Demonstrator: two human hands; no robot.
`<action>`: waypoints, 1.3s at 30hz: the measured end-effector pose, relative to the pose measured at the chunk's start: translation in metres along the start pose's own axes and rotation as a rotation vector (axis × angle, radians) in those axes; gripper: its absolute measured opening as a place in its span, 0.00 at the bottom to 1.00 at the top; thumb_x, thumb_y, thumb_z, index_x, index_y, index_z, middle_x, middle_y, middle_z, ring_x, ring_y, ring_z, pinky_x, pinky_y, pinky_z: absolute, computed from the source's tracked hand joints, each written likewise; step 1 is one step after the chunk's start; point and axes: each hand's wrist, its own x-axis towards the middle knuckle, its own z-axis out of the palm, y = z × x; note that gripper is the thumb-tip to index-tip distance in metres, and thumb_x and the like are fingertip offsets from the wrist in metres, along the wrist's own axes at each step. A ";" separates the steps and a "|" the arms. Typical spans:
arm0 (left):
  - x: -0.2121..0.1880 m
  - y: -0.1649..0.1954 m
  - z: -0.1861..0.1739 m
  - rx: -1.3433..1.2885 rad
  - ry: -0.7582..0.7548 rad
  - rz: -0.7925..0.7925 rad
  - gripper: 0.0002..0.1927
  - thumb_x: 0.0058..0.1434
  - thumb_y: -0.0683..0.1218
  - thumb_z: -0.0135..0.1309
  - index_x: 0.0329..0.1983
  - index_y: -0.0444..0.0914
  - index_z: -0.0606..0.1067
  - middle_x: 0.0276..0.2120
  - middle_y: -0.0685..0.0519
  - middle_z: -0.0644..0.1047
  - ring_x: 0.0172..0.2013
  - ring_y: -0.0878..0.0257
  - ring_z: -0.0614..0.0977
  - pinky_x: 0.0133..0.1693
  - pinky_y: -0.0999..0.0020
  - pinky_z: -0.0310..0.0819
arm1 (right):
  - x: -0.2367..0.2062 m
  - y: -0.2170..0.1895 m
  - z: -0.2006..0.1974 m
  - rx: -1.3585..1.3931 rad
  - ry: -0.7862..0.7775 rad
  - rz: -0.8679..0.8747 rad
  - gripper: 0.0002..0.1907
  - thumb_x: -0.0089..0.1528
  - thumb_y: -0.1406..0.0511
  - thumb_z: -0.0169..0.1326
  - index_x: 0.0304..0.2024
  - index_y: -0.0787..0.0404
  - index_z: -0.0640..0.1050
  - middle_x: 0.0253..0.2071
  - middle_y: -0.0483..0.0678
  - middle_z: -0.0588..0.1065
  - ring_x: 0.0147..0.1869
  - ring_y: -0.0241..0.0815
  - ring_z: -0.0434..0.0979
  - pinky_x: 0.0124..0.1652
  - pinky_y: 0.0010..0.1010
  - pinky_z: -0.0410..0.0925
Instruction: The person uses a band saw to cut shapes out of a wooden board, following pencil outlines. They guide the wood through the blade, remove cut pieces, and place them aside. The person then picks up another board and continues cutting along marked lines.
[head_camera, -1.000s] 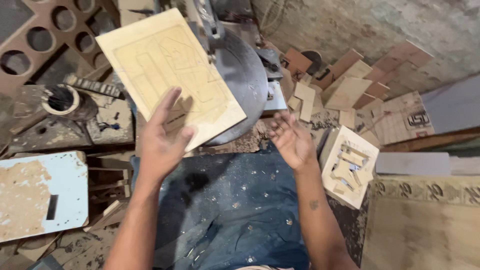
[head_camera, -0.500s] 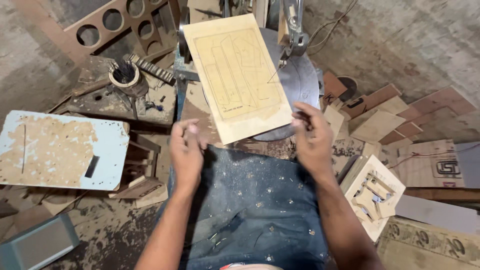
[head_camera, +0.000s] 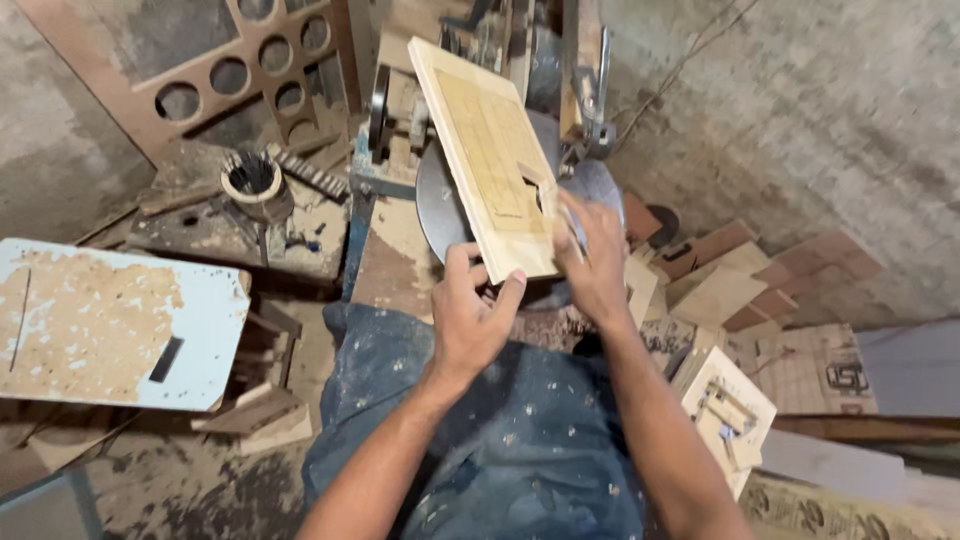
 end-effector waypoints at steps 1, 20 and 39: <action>0.002 -0.001 -0.001 -0.002 0.000 0.068 0.19 0.65 0.41 0.58 0.54 0.30 0.65 0.38 0.45 0.85 0.35 0.69 0.85 0.33 0.73 0.77 | -0.009 0.003 -0.003 0.016 0.016 -0.121 0.29 0.64 0.50 0.54 0.60 0.63 0.77 0.57 0.60 0.73 0.63 0.59 0.70 0.62 0.46 0.62; 0.053 -0.082 -0.064 0.578 0.277 0.385 0.32 0.57 0.57 0.66 0.60 0.38 0.73 0.58 0.39 0.69 0.61 0.41 0.69 0.65 0.43 0.63 | -0.059 0.044 -0.002 -0.279 0.166 -0.279 0.17 0.66 0.71 0.63 0.57 0.62 0.83 0.45 0.57 0.81 0.40 0.46 0.83 0.41 0.32 0.73; -0.050 -0.171 -0.257 1.046 0.614 -0.301 0.45 0.69 0.52 0.66 0.80 0.32 0.56 0.74 0.29 0.55 0.72 0.35 0.57 0.70 0.44 0.53 | -0.058 0.022 -0.009 -0.576 -0.064 -0.378 0.24 0.59 0.62 0.67 0.58 0.59 0.82 0.51 0.55 0.82 0.48 0.48 0.85 0.39 0.35 0.75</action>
